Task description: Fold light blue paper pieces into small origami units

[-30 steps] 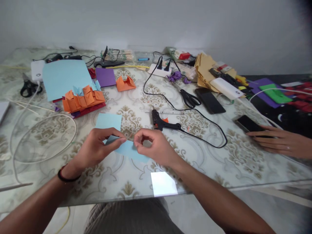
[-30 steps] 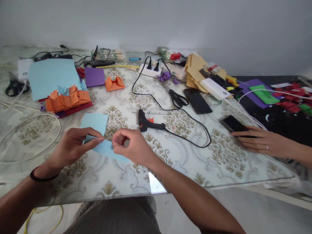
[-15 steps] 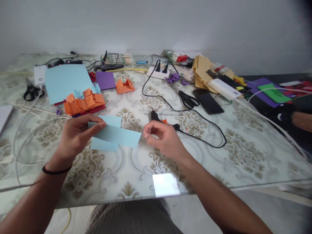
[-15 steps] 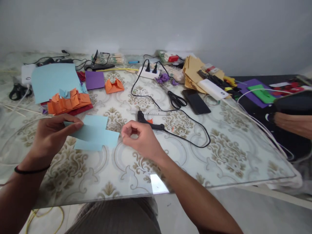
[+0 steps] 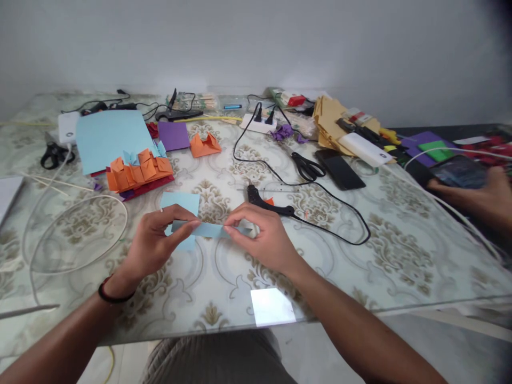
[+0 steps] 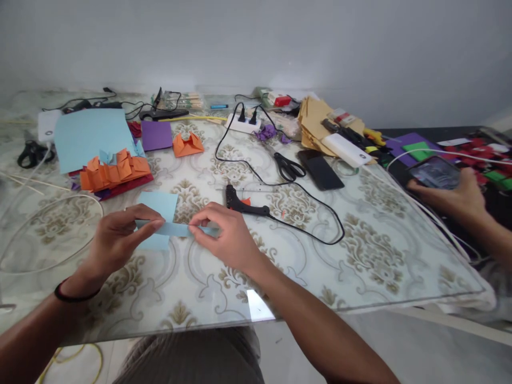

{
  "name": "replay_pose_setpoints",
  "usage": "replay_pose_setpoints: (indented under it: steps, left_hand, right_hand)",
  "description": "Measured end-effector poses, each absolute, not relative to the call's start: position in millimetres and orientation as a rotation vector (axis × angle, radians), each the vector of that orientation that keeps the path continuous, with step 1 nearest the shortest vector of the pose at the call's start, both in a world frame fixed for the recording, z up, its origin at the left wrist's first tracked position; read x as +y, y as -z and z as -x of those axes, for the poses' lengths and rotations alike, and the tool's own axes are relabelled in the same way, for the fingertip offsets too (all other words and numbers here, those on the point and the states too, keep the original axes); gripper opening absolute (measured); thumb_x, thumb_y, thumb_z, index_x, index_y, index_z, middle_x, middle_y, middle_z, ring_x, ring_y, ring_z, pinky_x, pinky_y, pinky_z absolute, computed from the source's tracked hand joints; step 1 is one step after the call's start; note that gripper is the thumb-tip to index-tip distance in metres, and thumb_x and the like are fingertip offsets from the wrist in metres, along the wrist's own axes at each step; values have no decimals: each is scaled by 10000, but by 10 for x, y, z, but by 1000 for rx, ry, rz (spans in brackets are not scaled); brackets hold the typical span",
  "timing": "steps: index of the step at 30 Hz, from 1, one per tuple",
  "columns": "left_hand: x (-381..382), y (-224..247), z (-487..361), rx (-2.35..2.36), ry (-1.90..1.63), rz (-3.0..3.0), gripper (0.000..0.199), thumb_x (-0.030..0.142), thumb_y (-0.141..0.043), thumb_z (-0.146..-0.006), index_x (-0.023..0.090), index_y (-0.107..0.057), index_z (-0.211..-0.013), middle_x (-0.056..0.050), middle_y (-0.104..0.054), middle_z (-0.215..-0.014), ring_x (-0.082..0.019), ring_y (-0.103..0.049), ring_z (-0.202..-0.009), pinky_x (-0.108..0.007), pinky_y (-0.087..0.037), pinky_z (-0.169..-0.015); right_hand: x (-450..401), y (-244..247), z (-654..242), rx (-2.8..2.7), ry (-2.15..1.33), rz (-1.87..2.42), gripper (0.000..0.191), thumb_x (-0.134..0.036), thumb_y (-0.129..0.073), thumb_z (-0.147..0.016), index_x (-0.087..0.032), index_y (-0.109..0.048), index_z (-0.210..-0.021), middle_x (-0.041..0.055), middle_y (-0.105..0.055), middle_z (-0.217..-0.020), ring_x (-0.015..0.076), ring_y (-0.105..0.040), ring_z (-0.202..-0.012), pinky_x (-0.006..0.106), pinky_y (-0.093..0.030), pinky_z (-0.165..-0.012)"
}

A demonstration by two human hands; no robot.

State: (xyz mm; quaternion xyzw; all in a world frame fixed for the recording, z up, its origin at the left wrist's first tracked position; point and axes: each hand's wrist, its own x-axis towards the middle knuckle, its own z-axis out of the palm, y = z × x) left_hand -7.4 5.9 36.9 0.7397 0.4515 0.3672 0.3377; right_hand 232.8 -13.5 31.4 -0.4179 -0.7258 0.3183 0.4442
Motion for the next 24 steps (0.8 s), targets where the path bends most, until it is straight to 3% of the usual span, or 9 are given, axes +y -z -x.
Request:
replay_pose_setpoints:
  steps: [7,14,24]
  left_hand:
    - [73,-388,50,1038,-812,-2042,49,241,-706,-938,208,-741,-928,-20,-763,-934,-160,-697,-873,-279,-512,-820]
    - [0,-346,-12,920,-723,-2166,82,113,-688,-895,193,-694,-884,0,-722,-888,-148,-648,-863,-289,-485,-829]
    - [173,-447,210,1031,-638,-2085,104,105,-652,-860,208,-665,-868,32,-692,-855,-139,-632,-789,-270,-468,-768]
  right_hand:
    - [-138,-254,-2313,-1889,-780,1020,125,-95,-632,-856,-216,-623,-825,13,-637,-816,163,-599,-767,297,-500,-741]
    - [-169,-193,-2250,-1966,-782,928,161,-42,-605,-832,-202,-617,-816,17,-642,-825,150,-593,-755,282,-481,-728]
    - [-80,-331,-2448,-1820,-833,1027,163,-32,-631,-783,-194,-620,-766,-15,-622,-771,135,-575,-733,262,-471,-722]
